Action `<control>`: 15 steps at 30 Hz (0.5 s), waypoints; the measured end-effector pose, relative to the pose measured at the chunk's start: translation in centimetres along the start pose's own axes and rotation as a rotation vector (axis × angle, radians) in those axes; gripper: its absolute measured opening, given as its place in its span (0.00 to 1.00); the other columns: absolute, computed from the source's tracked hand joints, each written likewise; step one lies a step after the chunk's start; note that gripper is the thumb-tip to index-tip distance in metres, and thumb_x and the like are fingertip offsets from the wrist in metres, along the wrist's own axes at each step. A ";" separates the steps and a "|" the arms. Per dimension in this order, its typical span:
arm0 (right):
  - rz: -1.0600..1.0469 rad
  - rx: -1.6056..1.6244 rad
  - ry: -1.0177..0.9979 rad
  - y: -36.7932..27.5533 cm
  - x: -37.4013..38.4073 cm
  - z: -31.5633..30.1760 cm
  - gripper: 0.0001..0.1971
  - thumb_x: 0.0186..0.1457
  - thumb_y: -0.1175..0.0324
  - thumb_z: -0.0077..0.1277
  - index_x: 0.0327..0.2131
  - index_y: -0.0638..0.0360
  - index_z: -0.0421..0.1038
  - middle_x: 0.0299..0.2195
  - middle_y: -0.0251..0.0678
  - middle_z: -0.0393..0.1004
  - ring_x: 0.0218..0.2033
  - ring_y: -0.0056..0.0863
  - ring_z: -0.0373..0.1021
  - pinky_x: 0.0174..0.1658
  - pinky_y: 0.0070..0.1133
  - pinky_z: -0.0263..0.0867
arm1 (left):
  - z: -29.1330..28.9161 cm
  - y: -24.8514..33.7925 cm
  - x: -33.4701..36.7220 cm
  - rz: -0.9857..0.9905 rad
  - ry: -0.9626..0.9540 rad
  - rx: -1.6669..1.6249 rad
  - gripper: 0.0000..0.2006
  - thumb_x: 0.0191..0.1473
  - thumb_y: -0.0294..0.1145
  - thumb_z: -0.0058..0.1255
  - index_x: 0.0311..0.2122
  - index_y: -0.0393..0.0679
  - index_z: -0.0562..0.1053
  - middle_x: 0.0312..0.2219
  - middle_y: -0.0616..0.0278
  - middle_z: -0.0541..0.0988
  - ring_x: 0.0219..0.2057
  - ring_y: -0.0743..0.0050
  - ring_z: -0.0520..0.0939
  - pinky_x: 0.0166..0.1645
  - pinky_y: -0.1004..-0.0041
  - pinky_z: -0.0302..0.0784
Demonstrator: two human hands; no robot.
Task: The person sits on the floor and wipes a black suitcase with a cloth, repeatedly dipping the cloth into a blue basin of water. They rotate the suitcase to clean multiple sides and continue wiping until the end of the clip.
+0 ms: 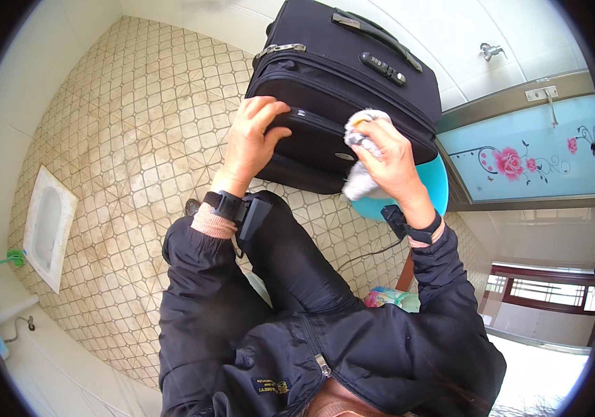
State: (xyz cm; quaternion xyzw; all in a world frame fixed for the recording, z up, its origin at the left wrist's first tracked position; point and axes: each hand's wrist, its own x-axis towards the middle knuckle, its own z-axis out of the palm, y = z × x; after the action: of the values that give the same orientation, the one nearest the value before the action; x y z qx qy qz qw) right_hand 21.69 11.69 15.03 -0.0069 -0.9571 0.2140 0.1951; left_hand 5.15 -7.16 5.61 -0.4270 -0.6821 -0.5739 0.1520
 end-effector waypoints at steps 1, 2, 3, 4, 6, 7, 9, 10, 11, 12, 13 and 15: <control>-0.048 -0.011 -0.001 -0.1 0.5 0.6 0.13 0.45 0.74 0.56 0.38 0.60 0.73 0.37 0.43 0.74 0.42 0.44 0.72 0.44 0.31 0.69 | 0.2 -0.3 0.0 -0.037 -0.021 -0.004 0.17 0.38 0.18 0.62 0.39 0.40 0.76 0.34 0.58 0.77 0.37 0.56 0.78 0.45 0.66 0.74; -0.071 -0.027 0.001 -0.4 1.0 1.5 0.13 0.45 0.75 0.56 0.38 0.59 0.73 0.36 0.43 0.73 0.41 0.44 0.71 0.43 0.32 0.69 | 0.4 -0.5 -0.1 -0.020 -0.009 -0.024 0.16 0.38 0.19 0.61 0.37 0.40 0.76 0.34 0.59 0.77 0.37 0.56 0.78 0.43 0.66 0.74; -0.112 -0.051 0.010 -0.7 1.5 2.6 0.13 0.45 0.79 0.57 0.38 0.62 0.72 0.34 0.42 0.73 0.38 0.41 0.72 0.42 0.27 0.68 | 0.5 -0.8 -0.2 -0.005 0.005 -0.048 0.15 0.38 0.19 0.61 0.36 0.40 0.76 0.33 0.59 0.77 0.36 0.57 0.77 0.42 0.66 0.74; -0.136 -0.042 0.011 -1.0 2.1 3.8 0.13 0.45 0.79 0.57 0.38 0.61 0.72 0.34 0.42 0.72 0.37 0.41 0.71 0.42 0.28 0.68 | 0.7 -0.9 -0.3 0.011 0.021 -0.072 0.13 0.38 0.19 0.60 0.34 0.40 0.75 0.32 0.59 0.76 0.35 0.57 0.77 0.41 0.66 0.74; -0.192 -0.072 0.031 -1.8 3.5 5.9 0.12 0.45 0.77 0.56 0.37 0.59 0.72 0.36 0.40 0.72 0.39 0.41 0.71 0.42 0.30 0.69 | 1.0 -1.2 -0.6 0.117 0.085 -0.110 0.12 0.37 0.18 0.59 0.32 0.40 0.75 0.30 0.60 0.76 0.32 0.59 0.76 0.36 0.68 0.73; -0.225 -0.103 0.055 -2.2 4.1 6.3 0.11 0.46 0.75 0.56 0.37 0.57 0.73 0.37 0.37 0.71 0.40 0.40 0.71 0.41 0.30 0.70 | 1.2 -1.4 -0.6 0.081 0.079 -0.092 0.12 0.37 0.17 0.58 0.32 0.39 0.75 0.30 0.60 0.76 0.32 0.60 0.76 0.36 0.69 0.73; -0.248 -0.149 0.030 -3.1 4.8 6.1 0.11 0.46 0.77 0.56 0.35 0.58 0.72 0.36 0.37 0.72 0.39 0.38 0.71 0.40 0.30 0.70 | 1.4 -1.5 -0.8 0.061 0.078 -0.068 0.13 0.36 0.16 0.58 0.32 0.39 0.75 0.30 0.61 0.76 0.31 0.60 0.75 0.34 0.69 0.74; -0.242 -0.167 -0.016 -3.4 4.9 5.5 0.10 0.45 0.77 0.56 0.35 0.59 0.72 0.36 0.37 0.72 0.39 0.37 0.72 0.40 0.30 0.70 | 1.4 -1.6 -0.8 0.075 0.078 -0.092 0.13 0.34 0.15 0.57 0.31 0.39 0.74 0.30 0.62 0.76 0.30 0.61 0.75 0.33 0.70 0.73; -0.206 -0.203 -0.130 -3.8 4.9 4.6 0.10 0.45 0.78 0.55 0.35 0.60 0.72 0.36 0.37 0.72 0.38 0.37 0.72 0.40 0.30 0.70 | 1.5 -1.5 -0.9 0.122 0.071 -0.096 0.13 0.34 0.15 0.57 0.30 0.39 0.74 0.30 0.62 0.76 0.30 0.61 0.74 0.33 0.70 0.73; -0.213 -0.200 -0.153 -3.9 4.9 3.9 0.10 0.45 0.79 0.55 0.35 0.61 0.72 0.35 0.37 0.73 0.38 0.36 0.72 0.39 0.29 0.70 | 1.5 -1.5 -0.8 0.132 0.050 -0.089 0.13 0.34 0.15 0.57 0.30 0.38 0.74 0.30 0.62 0.76 0.30 0.62 0.74 0.33 0.70 0.73; -0.237 -0.212 -0.084 -4.1 4.9 3.4 0.11 0.44 0.79 0.54 0.35 0.61 0.72 0.34 0.37 0.73 0.37 0.37 0.72 0.38 0.29 0.70 | 1.5 -1.3 -0.8 0.155 0.034 -0.086 0.13 0.33 0.15 0.57 0.29 0.38 0.74 0.31 0.62 0.76 0.30 0.62 0.74 0.33 0.71 0.73; -0.265 -0.219 -0.035 -4.1 4.8 3.2 0.11 0.43 0.80 0.54 0.34 0.61 0.73 0.33 0.37 0.73 0.36 0.37 0.72 0.37 0.29 0.70 | 1.6 -1.2 -0.8 0.141 0.052 -0.084 0.12 0.33 0.15 0.57 0.28 0.38 0.74 0.31 0.62 0.76 0.29 0.63 0.74 0.32 0.71 0.73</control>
State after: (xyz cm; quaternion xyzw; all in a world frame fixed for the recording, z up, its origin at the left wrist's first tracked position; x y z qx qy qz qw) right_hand 16.28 7.14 15.80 0.1017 -0.9705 0.0811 0.2032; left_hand 5.13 -6.03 3.82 -0.4648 -0.6214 -0.6009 0.1915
